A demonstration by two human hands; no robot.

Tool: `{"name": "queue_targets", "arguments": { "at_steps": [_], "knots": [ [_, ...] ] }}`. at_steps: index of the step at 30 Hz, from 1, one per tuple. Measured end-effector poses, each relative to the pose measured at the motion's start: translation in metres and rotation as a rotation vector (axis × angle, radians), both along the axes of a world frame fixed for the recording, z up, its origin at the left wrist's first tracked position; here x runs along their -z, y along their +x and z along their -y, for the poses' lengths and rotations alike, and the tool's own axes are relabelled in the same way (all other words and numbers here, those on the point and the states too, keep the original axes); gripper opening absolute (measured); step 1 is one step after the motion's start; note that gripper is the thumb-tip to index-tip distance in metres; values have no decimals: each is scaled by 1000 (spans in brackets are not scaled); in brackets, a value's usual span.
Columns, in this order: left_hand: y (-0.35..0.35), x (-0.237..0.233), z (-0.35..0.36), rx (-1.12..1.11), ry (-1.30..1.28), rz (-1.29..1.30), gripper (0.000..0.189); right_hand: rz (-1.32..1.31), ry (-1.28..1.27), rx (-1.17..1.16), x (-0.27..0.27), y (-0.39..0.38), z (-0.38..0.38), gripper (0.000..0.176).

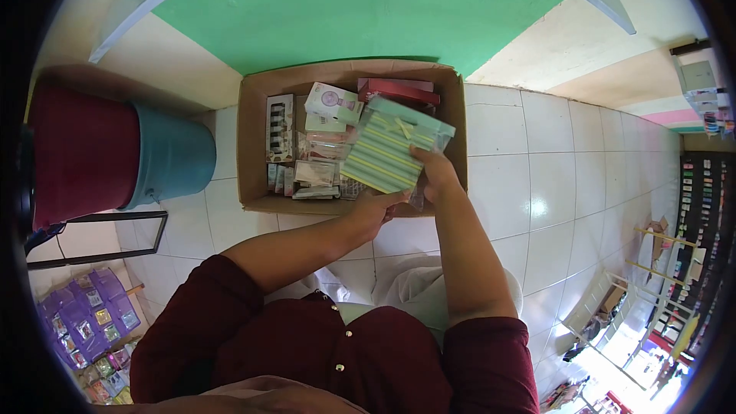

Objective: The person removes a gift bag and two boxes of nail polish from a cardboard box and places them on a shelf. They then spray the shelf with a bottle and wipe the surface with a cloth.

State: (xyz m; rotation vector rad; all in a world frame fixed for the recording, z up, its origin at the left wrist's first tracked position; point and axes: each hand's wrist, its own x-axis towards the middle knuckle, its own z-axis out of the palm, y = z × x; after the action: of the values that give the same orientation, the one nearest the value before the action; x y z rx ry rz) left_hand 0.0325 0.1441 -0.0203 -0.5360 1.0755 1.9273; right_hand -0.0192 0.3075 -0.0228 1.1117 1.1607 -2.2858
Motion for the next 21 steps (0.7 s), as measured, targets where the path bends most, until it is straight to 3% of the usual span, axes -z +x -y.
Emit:
{"name": "queue_targets", "arguments": {
  "at_steps": [2, 6, 8, 12, 14, 18, 20, 21],
  "knots": [
    [0, -4, 1, -9, -12, -17, 21, -28, -106, -68, 9, 7, 7, 43],
    [9, -5, 12, 34, -51, -24, 22, -14, -59, -204, 2, 14, 13, 46],
    [15, -2, 23, 155, -112, -158, 25, -203, -135, -391, 17, 20, 0, 51],
    [8, 15, 41, 294, -155, -223, 34, -80, 2, -402, -37, 12, -17, 56],
    [-3, 26, 49, -65, 45, -12, 47, -212, 37, -394, -37, 9, -40, 56],
    [-45, 1, 65, -152, 277, -66, 58, -232, 211, -403, -75, 10, -55, 55],
    [-62, -6, 71, 99, 115, -396, 60, -182, 223, -460, -72, 10, -59, 54],
    [-68, -22, 70, 126, 28, -397, 54, -198, 218, -482, -79, 9, -53, 56]
  ]
}}
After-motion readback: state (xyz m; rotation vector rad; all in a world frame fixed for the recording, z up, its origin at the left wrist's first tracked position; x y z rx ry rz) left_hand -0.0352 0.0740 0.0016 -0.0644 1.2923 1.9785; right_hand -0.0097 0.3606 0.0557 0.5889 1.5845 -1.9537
